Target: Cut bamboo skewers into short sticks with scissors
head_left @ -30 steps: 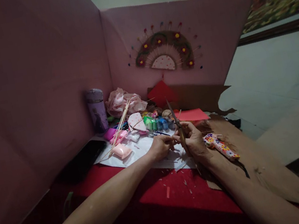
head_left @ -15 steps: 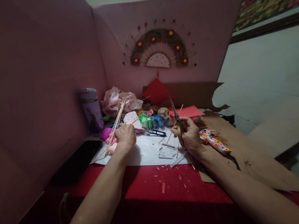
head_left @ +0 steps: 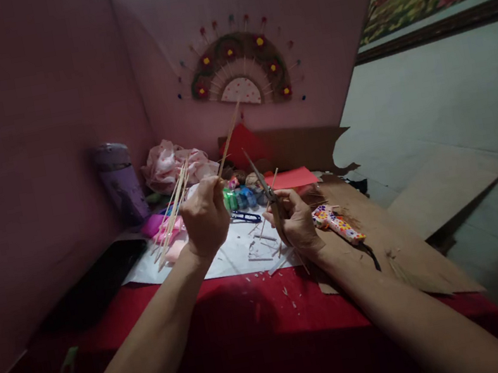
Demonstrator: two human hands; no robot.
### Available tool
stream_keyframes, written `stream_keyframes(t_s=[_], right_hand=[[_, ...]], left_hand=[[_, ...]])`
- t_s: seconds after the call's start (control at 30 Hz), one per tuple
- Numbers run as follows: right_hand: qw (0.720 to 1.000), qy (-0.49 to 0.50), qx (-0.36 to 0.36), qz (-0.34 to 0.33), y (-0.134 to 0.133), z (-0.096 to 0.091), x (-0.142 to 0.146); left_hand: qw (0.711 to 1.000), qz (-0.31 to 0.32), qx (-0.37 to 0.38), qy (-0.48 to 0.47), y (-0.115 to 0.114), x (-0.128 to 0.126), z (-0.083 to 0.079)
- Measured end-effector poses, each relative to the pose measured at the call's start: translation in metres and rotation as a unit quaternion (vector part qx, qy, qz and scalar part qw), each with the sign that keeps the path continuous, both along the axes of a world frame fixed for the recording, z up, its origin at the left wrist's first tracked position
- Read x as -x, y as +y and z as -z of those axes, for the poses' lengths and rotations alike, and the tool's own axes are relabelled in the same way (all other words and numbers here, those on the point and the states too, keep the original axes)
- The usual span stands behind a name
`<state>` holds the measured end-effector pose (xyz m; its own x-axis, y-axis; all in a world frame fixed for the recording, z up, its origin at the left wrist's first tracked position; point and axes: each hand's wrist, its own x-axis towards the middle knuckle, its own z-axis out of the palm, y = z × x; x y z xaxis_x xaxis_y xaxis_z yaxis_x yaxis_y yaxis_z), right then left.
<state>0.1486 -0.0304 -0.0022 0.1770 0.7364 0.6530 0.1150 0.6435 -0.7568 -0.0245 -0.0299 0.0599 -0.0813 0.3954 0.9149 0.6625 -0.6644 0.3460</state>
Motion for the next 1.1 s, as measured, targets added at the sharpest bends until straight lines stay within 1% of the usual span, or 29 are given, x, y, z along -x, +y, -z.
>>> stream_keyframes(t_s=[0.07,0.13,0.17,0.23,0.33,0.4,0.43,0.5,0.6,0.67,0.77,0.83,0.97,1.03,1.1], right_hand=[[1.000,-0.017,0.002,-0.005,-0.003,0.000,0.001],[1.000,-0.026,0.010,-0.013,-0.004,0.001,0.001],[0.999,-0.032,0.017,-0.017,-0.004,0.001,0.001],[0.998,-0.046,0.028,-0.020,-0.003,0.002,0.000],[0.998,-0.043,0.040,-0.034,0.000,0.003,-0.001],[0.997,-0.016,0.046,-0.052,0.001,0.003,0.000],[0.997,0.000,0.047,-0.061,0.001,0.002,0.000],[0.996,0.027,0.043,-0.073,0.000,0.001,0.002],[0.995,0.029,0.041,-0.089,-0.001,0.002,0.003],[0.994,0.005,0.045,-0.096,-0.001,0.004,0.004],[0.994,-0.021,0.044,-0.093,-0.002,0.006,0.004],[0.995,-0.019,0.048,-0.090,-0.002,0.007,0.004],[0.994,-0.013,0.060,-0.093,-0.001,0.007,0.003],[0.994,-0.024,0.057,-0.094,0.000,0.009,0.003],[0.994,-0.035,0.053,-0.094,0.001,0.010,0.002]], left_hand=[[0.994,0.099,0.008,-0.042,-0.002,-0.007,0.003],[0.981,0.174,0.058,-0.063,0.001,-0.013,0.009],[0.973,0.200,0.094,-0.062,0.004,-0.014,0.013],[0.961,0.221,0.160,-0.050,0.012,-0.015,0.021],[0.950,0.212,0.228,-0.027,0.024,-0.012,0.030],[0.937,0.228,0.261,-0.053,0.028,-0.009,0.031],[0.925,0.249,0.276,-0.077,0.029,-0.009,0.032],[0.891,0.311,0.306,-0.123,0.028,-0.011,0.031],[0.838,0.390,0.348,-0.158,0.022,-0.018,0.032],[0.812,0.418,0.368,-0.172,0.018,-0.023,0.033],[0.787,0.452,0.378,-0.182,0.015,-0.027,0.036],[0.779,0.467,0.375,-0.184,0.015,-0.028,0.037],[0.779,0.475,0.369,-0.178,0.017,-0.029,0.041],[0.783,0.466,0.371,-0.177,0.020,-0.032,0.043],[0.797,0.449,0.362,-0.180,0.023,-0.035,0.046]])
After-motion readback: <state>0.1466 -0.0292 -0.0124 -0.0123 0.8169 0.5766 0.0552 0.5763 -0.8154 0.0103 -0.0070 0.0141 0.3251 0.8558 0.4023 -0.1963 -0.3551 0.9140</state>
